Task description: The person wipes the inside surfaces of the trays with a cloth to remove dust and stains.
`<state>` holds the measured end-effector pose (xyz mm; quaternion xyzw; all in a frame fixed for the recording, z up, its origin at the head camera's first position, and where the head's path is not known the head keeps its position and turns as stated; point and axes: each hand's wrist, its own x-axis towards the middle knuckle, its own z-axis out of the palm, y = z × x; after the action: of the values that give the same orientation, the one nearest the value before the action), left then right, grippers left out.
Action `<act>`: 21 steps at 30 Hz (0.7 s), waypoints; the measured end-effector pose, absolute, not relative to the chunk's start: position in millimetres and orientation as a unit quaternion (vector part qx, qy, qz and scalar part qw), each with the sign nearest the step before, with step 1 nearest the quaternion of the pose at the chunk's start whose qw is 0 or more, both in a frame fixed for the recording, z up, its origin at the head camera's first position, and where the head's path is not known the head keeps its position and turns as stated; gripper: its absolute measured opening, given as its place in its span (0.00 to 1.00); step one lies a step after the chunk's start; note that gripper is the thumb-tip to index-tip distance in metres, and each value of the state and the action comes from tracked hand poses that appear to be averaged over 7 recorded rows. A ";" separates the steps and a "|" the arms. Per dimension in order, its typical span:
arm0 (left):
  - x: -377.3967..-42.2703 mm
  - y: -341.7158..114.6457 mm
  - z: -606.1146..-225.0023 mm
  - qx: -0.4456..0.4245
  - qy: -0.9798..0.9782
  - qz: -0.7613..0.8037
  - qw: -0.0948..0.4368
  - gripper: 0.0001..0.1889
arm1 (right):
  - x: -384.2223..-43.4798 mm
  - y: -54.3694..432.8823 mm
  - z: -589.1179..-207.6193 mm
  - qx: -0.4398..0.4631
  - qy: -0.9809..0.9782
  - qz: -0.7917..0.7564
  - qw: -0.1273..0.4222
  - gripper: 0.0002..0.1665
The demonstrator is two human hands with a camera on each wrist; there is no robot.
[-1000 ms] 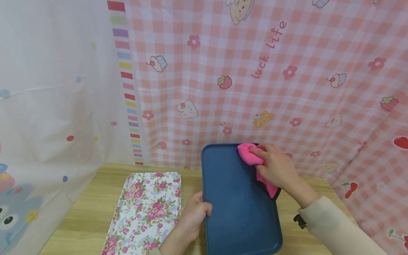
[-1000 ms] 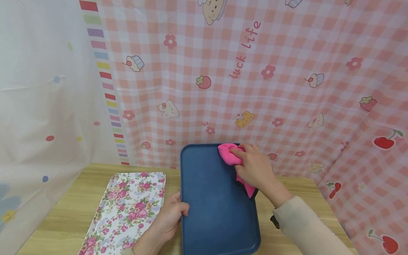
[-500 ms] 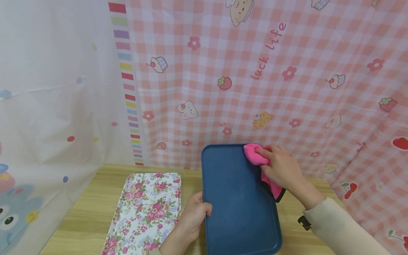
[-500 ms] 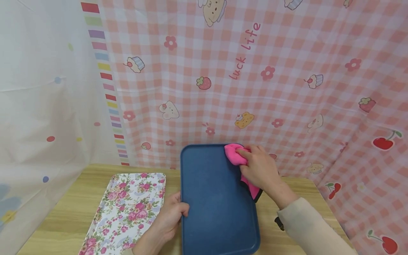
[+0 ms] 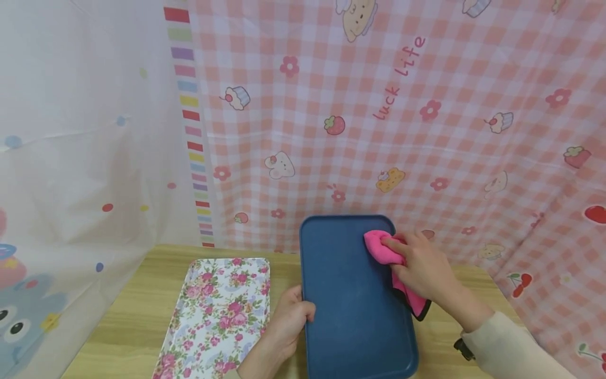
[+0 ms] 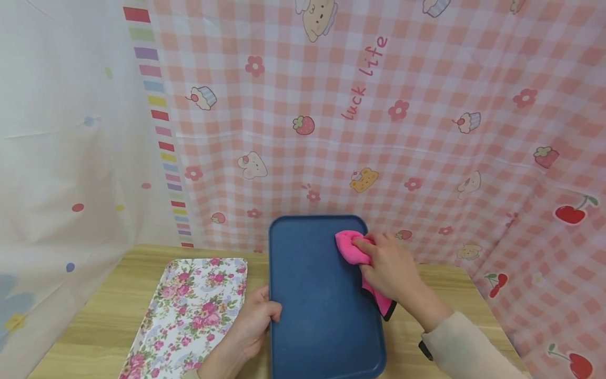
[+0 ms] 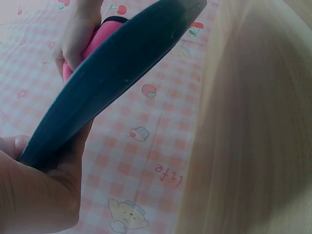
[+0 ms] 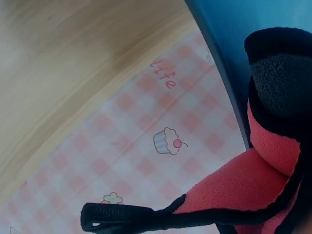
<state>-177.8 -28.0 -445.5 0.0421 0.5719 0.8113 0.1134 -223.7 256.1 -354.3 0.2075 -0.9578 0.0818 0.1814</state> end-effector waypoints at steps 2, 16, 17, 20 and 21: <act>-177.6 -28.3 -445.2 0.041 0.574 0.810 0.114 0.29 | -219.7 257.7 -357.3 0.216 -0.956 0.081 0.183 0.31; -176.4 -28.0 -443.4 0.038 0.582 0.804 0.117 0.31 | -198.6 265.9 -372.2 0.240 -0.952 0.079 0.170 0.31; -176.4 -28.0 -443.5 0.038 0.583 0.803 0.116 0.31 | -196.8 266.1 -373.5 0.243 -0.952 0.079 0.167 0.31; -176.1 -28.2 -444.2 0.036 0.585 0.802 0.114 0.31 | -190.1 266.7 -377.5 0.241 -0.955 0.080 0.155 0.32; -176.0 -28.3 -444.3 0.035 0.586 0.802 0.112 0.31 | -187.9 266.9 -379.0 0.240 -0.956 0.081 0.150 0.32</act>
<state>-176.0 -28.3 -444.3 0.0350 0.5862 0.8016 0.1124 -187.9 266.9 -379.0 0.2401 -0.9556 0.0810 0.1503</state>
